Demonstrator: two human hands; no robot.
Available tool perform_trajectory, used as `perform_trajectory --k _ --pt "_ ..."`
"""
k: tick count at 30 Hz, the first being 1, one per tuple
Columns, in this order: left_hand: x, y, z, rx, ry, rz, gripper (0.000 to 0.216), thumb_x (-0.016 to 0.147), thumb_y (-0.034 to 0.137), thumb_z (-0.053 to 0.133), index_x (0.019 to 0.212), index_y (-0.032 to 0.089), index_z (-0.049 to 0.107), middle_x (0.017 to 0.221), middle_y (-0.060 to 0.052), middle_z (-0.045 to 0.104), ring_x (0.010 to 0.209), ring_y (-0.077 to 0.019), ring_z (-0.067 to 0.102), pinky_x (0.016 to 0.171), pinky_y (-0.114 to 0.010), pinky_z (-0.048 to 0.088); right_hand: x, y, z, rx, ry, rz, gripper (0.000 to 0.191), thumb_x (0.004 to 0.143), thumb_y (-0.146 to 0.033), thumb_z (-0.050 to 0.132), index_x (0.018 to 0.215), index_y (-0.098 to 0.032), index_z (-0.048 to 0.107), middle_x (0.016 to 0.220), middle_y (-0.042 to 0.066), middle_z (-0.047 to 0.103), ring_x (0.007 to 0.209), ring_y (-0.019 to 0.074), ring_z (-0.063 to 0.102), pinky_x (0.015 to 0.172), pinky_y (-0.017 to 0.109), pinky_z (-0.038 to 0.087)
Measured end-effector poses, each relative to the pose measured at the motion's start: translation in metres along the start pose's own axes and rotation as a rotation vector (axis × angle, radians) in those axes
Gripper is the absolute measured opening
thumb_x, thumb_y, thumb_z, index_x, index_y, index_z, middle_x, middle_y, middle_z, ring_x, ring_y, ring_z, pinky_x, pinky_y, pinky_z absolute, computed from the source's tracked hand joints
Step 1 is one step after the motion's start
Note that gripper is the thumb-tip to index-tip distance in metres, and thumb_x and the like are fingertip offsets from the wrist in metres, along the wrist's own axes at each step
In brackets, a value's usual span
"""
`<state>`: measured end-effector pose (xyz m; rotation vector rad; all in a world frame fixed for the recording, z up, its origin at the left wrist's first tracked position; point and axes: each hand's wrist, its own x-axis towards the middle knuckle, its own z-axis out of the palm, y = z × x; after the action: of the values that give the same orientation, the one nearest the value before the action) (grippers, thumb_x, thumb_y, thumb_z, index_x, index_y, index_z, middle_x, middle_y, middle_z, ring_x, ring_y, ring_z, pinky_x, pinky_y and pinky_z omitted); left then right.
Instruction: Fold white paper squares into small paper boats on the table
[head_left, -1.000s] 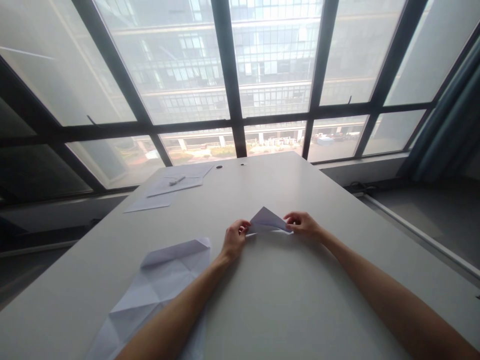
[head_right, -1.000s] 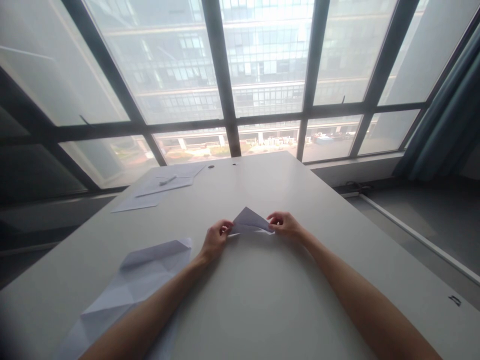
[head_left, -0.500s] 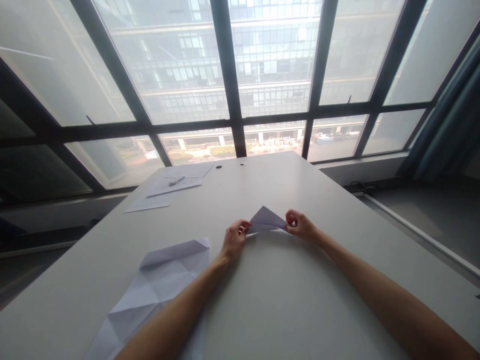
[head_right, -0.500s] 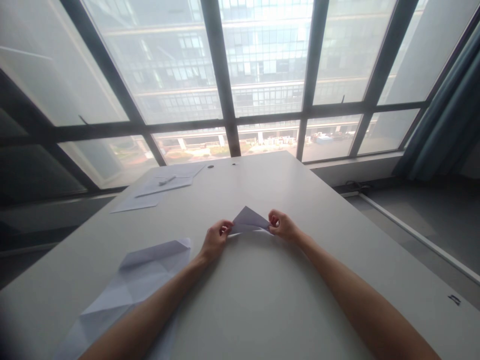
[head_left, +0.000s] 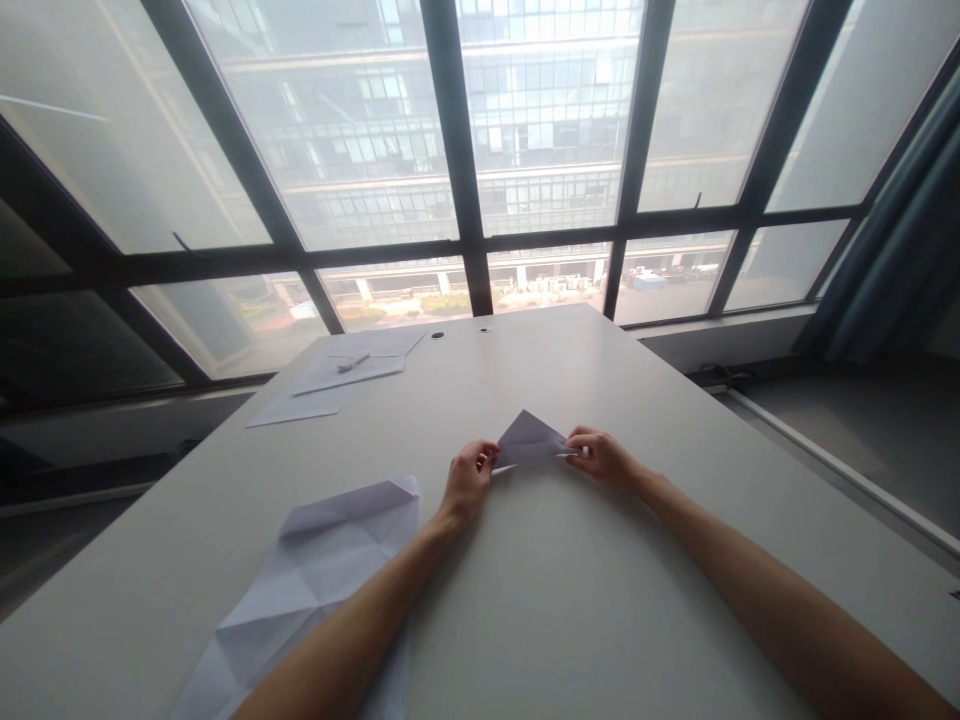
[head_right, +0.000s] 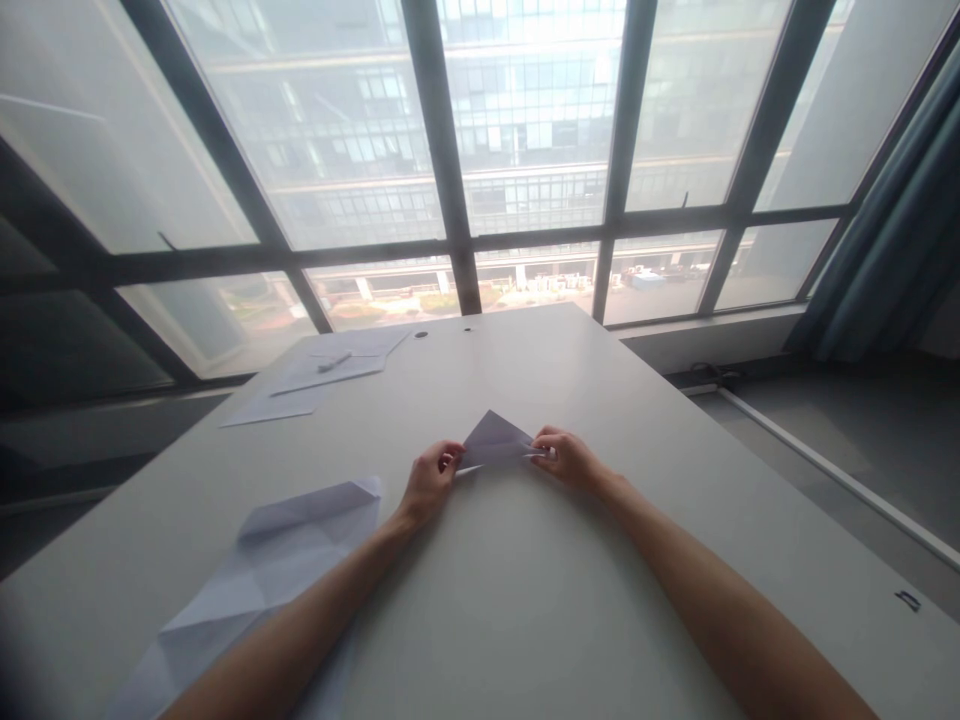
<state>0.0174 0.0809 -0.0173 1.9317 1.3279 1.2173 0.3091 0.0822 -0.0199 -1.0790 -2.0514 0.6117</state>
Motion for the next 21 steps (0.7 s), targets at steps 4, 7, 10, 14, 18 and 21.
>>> perform_trajectory --k 4,7,10,14,18,21 --pt "0.0 0.001 0.0 0.02 -0.001 0.012 0.018 0.085 0.028 0.058 0.092 0.018 0.071 0.088 -0.006 0.073 0.074 -0.0187 0.066 0.071 -0.03 0.052 0.002 0.008 0.008 0.076 0.122 0.073 0.024 0.09 -0.039 0.056 0.097 -0.02 0.068 0.07 0.0 0.059 0.061 0.014 0.049 0.06 0.027 0.04" --pt "0.0 0.002 0.0 0.015 -0.006 0.014 0.017 0.085 0.028 0.058 0.092 0.018 0.071 0.087 -0.006 0.072 0.074 -0.0184 0.065 0.069 -0.028 0.051 0.003 0.013 0.008 0.247 0.185 0.139 0.037 0.085 -0.041 0.061 0.115 -0.021 0.056 0.062 -0.006 0.053 0.057 0.0137 0.048 0.056 0.025 0.038" --pt "0.001 0.004 0.0 -0.014 -0.015 0.005 0.017 0.083 0.028 0.059 0.091 0.018 0.071 0.086 -0.006 0.072 0.072 -0.0185 0.064 0.067 -0.028 0.051 0.004 0.015 0.006 0.353 0.221 0.176 0.038 0.08 -0.046 0.067 0.107 -0.022 0.053 0.061 -0.007 0.054 0.057 0.0139 0.05 0.055 0.025 0.038" --pt "0.001 0.005 0.0 -0.045 -0.017 -0.022 0.018 0.083 0.03 0.06 0.091 0.018 0.072 0.084 -0.005 0.072 0.073 -0.019 0.064 0.066 -0.028 0.051 0.005 0.013 0.002 0.398 0.282 0.196 0.036 0.077 -0.052 0.07 0.089 -0.02 0.059 0.063 -0.002 0.06 0.061 0.0156 0.056 0.058 0.028 0.044" --pt "0.001 0.006 -0.001 -0.045 -0.013 -0.009 0.02 0.086 0.033 0.059 0.092 0.019 0.071 0.085 -0.005 0.072 0.075 -0.0187 0.064 0.068 -0.028 0.051 0.006 0.008 0.001 0.419 0.354 0.183 0.044 0.076 -0.053 0.071 0.102 -0.018 0.065 0.079 0.004 0.067 0.063 0.0169 0.061 0.058 0.031 0.05" --pt "0.0 0.007 -0.002 -0.047 -0.002 0.034 0.02 0.088 0.035 0.059 0.092 0.019 0.07 0.088 -0.005 0.073 0.077 -0.0181 0.064 0.069 -0.028 0.05 0.007 0.004 0.003 0.442 0.431 0.157 0.038 0.075 -0.051 0.073 0.095 -0.02 0.064 0.082 0.004 0.067 0.065 0.0174 0.063 0.061 0.033 0.054"
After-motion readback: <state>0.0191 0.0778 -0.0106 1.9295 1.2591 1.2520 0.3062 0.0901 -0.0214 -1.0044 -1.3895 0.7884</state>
